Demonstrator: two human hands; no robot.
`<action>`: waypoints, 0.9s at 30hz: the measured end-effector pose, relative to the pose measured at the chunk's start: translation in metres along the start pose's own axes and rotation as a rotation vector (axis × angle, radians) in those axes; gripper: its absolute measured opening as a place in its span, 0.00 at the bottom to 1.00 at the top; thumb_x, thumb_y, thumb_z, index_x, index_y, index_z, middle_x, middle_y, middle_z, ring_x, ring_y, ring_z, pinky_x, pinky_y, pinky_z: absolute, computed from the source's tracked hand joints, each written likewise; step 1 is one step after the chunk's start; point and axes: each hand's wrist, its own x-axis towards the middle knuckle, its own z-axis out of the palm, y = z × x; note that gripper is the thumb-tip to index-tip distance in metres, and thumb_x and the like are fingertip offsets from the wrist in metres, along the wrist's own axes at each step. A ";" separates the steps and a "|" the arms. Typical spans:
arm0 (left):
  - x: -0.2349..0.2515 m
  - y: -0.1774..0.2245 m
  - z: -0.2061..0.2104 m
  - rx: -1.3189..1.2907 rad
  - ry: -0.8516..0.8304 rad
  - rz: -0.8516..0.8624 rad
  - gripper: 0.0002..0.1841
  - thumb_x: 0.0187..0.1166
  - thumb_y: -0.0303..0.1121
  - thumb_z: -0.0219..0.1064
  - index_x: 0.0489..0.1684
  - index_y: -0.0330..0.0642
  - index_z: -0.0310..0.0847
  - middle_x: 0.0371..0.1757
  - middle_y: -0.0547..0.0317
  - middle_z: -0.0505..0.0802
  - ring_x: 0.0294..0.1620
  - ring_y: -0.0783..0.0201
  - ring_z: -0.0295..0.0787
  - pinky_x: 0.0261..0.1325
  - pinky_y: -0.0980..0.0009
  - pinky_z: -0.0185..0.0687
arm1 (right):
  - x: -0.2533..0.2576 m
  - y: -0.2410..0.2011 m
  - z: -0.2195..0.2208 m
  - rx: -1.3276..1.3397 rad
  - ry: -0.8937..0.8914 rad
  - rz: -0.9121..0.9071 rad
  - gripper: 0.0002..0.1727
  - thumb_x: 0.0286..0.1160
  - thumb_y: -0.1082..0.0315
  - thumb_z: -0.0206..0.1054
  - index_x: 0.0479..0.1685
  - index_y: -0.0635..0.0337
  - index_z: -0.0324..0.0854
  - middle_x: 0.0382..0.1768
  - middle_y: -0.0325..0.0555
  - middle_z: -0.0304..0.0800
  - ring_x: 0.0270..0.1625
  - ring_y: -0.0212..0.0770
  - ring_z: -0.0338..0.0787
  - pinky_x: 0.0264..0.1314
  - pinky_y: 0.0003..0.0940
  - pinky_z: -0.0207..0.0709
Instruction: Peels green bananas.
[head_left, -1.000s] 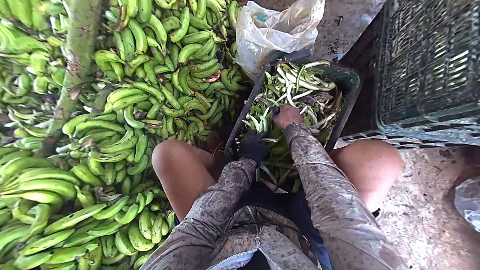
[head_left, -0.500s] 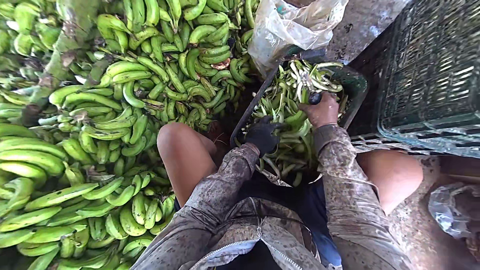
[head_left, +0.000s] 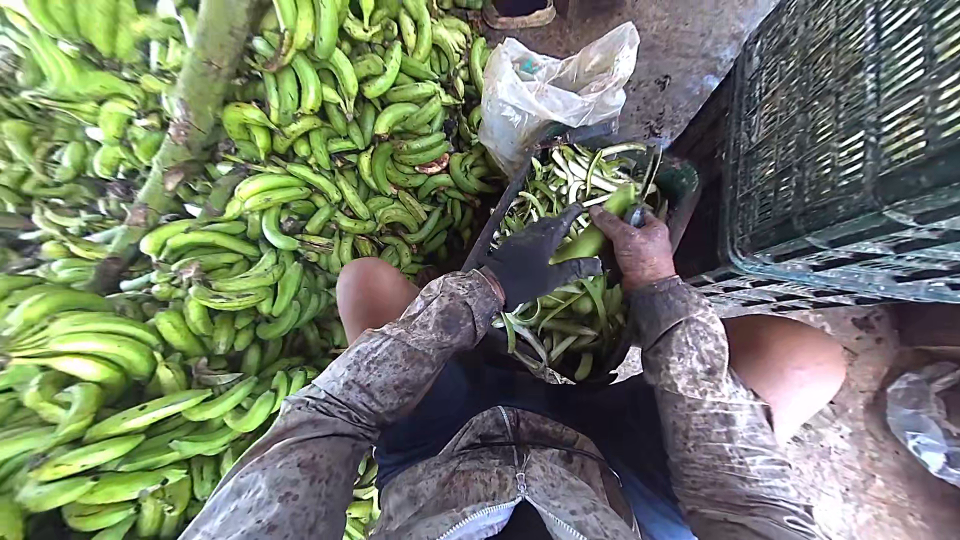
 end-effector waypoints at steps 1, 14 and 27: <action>-0.001 0.006 -0.001 0.013 -0.026 -0.037 0.51 0.76 0.64 0.67 0.96 0.50 0.47 0.80 0.47 0.80 0.78 0.50 0.79 0.80 0.46 0.72 | -0.006 -0.005 0.003 0.107 -0.103 0.034 0.22 0.74 0.54 0.77 0.55 0.61 0.81 0.35 0.44 0.91 0.29 0.36 0.91 0.33 0.36 0.90; 0.009 -0.096 -0.019 -1.669 0.346 -0.315 0.32 0.91 0.61 0.35 0.61 0.45 0.76 0.37 0.51 0.88 0.34 0.58 0.88 0.38 0.61 0.89 | -0.023 0.029 0.005 -0.571 -0.404 -0.348 0.33 0.86 0.43 0.55 0.78 0.58 0.77 0.42 0.58 0.92 0.39 0.54 0.91 0.46 0.62 0.82; 0.009 -0.088 -0.025 -1.389 0.239 -0.408 0.24 0.93 0.54 0.45 0.59 0.46 0.79 0.36 0.59 0.87 0.32 0.69 0.86 0.36 0.72 0.87 | -0.017 0.032 0.061 -0.660 -0.589 -0.557 0.28 0.83 0.46 0.65 0.64 0.63 0.84 0.57 0.61 0.90 0.53 0.60 0.93 0.55 0.63 0.85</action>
